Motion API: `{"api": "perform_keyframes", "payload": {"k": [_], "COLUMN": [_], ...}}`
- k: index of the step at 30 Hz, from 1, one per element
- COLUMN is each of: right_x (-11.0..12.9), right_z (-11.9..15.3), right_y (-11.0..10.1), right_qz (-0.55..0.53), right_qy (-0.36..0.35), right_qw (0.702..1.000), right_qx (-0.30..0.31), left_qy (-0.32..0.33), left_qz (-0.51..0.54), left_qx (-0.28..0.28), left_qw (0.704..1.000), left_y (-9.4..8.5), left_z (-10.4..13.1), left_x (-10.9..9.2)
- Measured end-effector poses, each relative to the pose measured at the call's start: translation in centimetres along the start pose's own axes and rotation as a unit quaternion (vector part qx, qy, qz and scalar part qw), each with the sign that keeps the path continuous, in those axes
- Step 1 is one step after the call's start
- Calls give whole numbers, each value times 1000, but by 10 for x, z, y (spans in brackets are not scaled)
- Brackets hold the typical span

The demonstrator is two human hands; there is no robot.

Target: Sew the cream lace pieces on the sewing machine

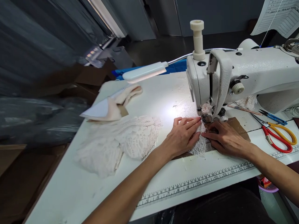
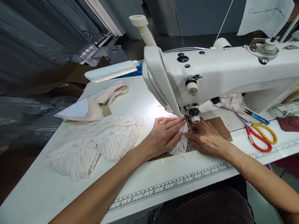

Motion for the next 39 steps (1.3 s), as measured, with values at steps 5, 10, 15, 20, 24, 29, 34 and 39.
{"api": "perform_keyframes", "payload": {"k": [5, 10, 15, 20, 24, 29, 34, 39], "right_x": [-2, -3, -2, -2, -2, -5, -4, -2], "right_z": [2, 3, 3, 2, 0, -1, 0, 2], "right_y": [0, -1, 0, 0, -2, -1, -2, -2], "right_qz": [-15, -25, -28, -27, -36, -58, -51, -24], "right_qy": [7, 0, 9, 11, 19, 32, 23, -5], "right_qw": [1000, 999, 999, 999, 999, 998, 998, 999], "right_qx": [-7, -22, -27, -20, -16, -11, -33, -39], "left_qy": [-20, -45, -56, -54, -35, -13, 44, 94], "left_qz": [10, 21, 26, 12, -11, -73, -118, -81], "left_qx": [-3, 6, 1, 4, -6, -27, -49, -56], "left_qw": [1000, 999, 998, 998, 999, 997, 991, 991], "left_y": [5, 7, 9, 10, 8, 3, 4, 3], "left_z": [-1, 0, 0, 0, 1, -3, -6, -2], "left_x": [1, 3, 4, 4, 2, -7, -17, -18]}}
Point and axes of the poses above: each hand's wrist, its own z-axis away from the middle knuckle, its own y-axis out of the palm, x = y × z, the point moved 4 cm from there along -z, towards the middle knuckle, and after that the axes turned 10 degrees about z, right-handed, at the moved point
